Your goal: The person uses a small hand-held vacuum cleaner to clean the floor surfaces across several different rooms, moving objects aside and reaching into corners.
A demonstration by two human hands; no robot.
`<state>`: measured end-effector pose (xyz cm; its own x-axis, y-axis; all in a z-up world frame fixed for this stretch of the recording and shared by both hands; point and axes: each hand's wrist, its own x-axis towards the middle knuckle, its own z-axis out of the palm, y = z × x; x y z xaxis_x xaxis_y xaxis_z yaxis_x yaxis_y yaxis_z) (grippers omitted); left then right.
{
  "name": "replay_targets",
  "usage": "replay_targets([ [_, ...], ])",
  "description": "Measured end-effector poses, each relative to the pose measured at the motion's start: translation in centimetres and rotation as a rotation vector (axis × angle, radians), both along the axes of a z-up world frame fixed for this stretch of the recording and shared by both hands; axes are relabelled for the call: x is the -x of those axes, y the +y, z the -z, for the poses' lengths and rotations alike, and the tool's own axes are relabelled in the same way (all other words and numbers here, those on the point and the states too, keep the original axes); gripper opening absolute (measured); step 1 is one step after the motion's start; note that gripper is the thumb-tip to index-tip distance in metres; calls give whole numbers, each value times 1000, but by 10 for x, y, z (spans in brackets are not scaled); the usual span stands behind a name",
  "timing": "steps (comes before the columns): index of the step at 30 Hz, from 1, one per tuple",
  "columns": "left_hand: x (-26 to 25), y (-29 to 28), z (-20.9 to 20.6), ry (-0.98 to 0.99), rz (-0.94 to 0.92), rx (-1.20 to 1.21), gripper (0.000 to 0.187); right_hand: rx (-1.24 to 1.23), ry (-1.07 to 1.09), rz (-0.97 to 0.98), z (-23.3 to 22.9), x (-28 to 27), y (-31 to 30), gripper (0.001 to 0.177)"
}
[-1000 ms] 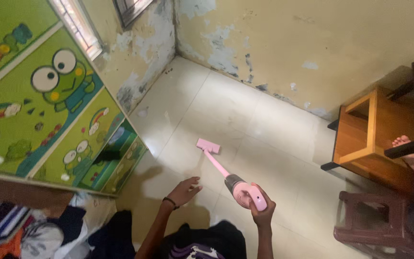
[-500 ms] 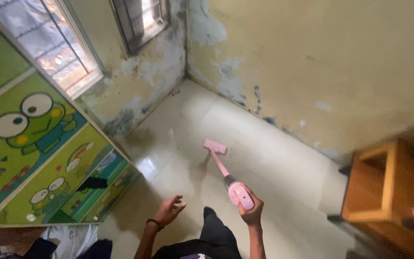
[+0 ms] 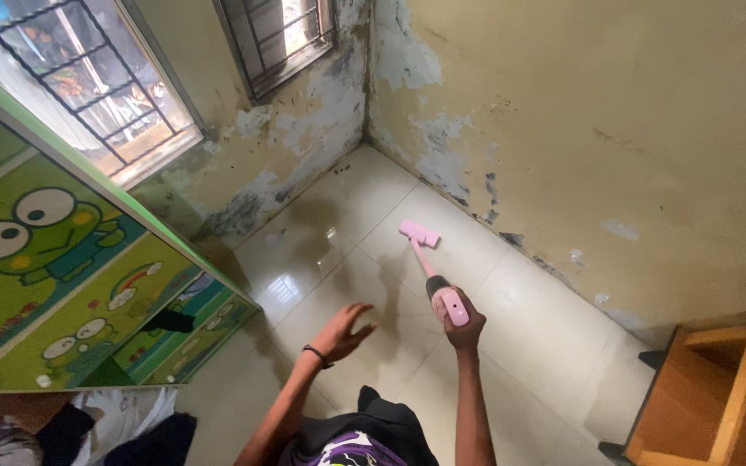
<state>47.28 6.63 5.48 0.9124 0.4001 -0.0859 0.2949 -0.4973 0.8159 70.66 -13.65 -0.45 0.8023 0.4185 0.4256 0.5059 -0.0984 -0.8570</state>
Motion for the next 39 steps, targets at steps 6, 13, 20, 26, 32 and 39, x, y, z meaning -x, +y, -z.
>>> replay_targets([
  [6,29,38,6,-62,-222,-184,51,-81,16,109,9,-8,-4,50],
  [13,67,55,-6,-132,-411,-308,54,-95,10,198,7,1,-5,51],
  [20,78,39,-23,-129,-302,-225,52,-98,-25,240,10,31,-2,51],
  [26,114,32,-10,-165,-132,-233,44,-148,48,279,9,108,-5,51],
  [32,179,26,12,-235,52,-149,42,-125,83,303,26,230,-27,48],
  [39,320,18,39,-94,213,-23,43,-92,59,338,32,404,-45,52],
])
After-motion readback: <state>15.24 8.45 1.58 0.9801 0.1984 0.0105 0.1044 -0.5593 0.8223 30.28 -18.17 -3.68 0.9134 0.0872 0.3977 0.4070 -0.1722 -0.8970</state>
